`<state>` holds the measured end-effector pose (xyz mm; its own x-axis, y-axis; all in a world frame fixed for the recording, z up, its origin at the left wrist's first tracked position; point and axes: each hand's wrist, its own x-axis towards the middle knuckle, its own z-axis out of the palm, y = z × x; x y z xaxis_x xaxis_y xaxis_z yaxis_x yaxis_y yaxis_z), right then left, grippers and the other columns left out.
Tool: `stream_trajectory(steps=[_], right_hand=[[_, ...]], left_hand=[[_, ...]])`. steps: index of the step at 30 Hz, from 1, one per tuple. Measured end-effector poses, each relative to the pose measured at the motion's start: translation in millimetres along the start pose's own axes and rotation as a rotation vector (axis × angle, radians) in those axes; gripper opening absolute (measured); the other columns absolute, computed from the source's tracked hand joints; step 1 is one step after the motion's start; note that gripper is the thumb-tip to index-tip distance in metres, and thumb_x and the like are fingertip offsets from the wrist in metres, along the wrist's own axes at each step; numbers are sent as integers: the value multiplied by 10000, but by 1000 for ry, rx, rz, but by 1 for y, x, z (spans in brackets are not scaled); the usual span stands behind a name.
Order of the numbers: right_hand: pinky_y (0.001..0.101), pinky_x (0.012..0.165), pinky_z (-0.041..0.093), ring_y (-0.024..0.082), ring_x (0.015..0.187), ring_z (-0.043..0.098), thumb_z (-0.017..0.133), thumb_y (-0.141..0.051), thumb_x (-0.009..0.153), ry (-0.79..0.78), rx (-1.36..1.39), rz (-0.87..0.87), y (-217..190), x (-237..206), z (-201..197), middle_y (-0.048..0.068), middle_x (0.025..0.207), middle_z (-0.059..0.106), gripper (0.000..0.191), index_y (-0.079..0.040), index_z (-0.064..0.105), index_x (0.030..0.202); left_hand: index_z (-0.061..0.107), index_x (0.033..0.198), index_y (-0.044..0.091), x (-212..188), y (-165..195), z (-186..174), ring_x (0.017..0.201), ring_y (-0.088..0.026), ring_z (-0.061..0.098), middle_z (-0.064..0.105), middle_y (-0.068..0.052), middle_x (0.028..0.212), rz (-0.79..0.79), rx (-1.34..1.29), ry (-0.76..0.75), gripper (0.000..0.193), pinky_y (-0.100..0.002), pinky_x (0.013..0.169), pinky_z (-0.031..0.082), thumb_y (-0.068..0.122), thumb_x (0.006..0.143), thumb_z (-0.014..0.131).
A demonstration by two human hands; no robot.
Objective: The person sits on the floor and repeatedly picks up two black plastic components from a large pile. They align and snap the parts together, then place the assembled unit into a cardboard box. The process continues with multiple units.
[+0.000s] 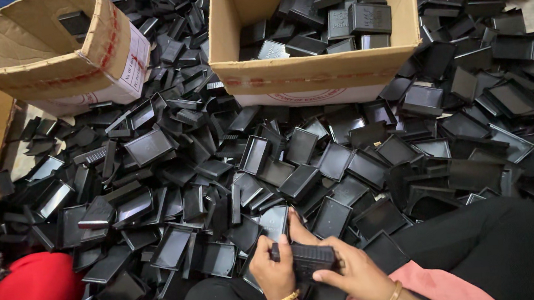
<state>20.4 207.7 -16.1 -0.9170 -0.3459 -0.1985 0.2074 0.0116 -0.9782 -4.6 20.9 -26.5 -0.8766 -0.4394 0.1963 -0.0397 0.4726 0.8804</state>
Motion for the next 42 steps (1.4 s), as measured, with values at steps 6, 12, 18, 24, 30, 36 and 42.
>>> stream_trajectory(steps=[6, 12, 18, 24, 30, 36, 42], right_hand=[[293, 636, 527, 89, 707, 606, 855, -291, 783, -36, -463, 119, -44, 27, -10, 31, 751, 697, 384, -64, 697, 1049], [375, 916, 582, 175, 974, 691, 643, -170, 961, 318, 605, -280, -109, 111, -103, 51, 1070, 674, 335, -68, 618, 1279], [400, 925, 573, 241, 1047, 722, 655, -152, 933, 268, 266, 31, -47, 84, -98, 173, 1183, 740, 382, 12, 634, 1277], [374, 1123, 416, 252, 1408, 493, 681, -189, 916, 318, 42, 22, 13, 74, -62, 156, 1527, 490, 659, -69, 399, 1499], [347, 1187, 315, 250, 1496, 405, 636, -221, 968, 212, 244, 32, 4, 69, -31, 172, 1611, 417, 662, -89, 351, 1550], [385, 1172, 401, 346, 1402, 487, 649, -45, 859, 363, -808, -254, -10, 102, -53, 169, 1506, 513, 501, -116, 601, 1352], [562, 1036, 396, 368, 1448, 365, 709, 8, 682, -97, -1487, -140, -39, 166, -63, 96, 1678, 253, 1001, -249, 328, 1571]], left_hand=[[639, 772, 9, 4, -3, 2, 566, -261, 594, 629, -154, 635, -201, 13, -26, 345, -391, 590, 499, 298, 954, 679], [699, 1134, 39, 49, 9, 35, 948, -245, 766, 773, -126, 1044, 26, -165, -157, 308, -337, 838, 569, 284, 961, 634], [466, 1449, 119, 113, 19, 116, 1208, -435, 558, 565, -221, 1321, 326, 379, -447, 807, -569, 960, 409, 406, 783, 821], [388, 1566, 236, 94, 13, 118, 1254, -368, 546, 517, -194, 1337, 37, 165, -730, 819, -453, 1102, 434, 275, 807, 690], [327, 1605, 197, 19, -8, 49, 1370, -273, 507, 481, -106, 1518, -414, -991, -760, 871, -381, 1108, 438, 119, 801, 650], [418, 1431, 174, -20, -59, -8, 1155, -390, 636, 554, -231, 1337, -694, -1383, -386, 589, -560, 839, 596, 425, 918, 566], [470, 1305, 98, -15, -77, -33, 1119, -416, 659, 588, -285, 1336, -530, -1474, -313, 520, -574, 828, 595, 525, 1015, 406]])
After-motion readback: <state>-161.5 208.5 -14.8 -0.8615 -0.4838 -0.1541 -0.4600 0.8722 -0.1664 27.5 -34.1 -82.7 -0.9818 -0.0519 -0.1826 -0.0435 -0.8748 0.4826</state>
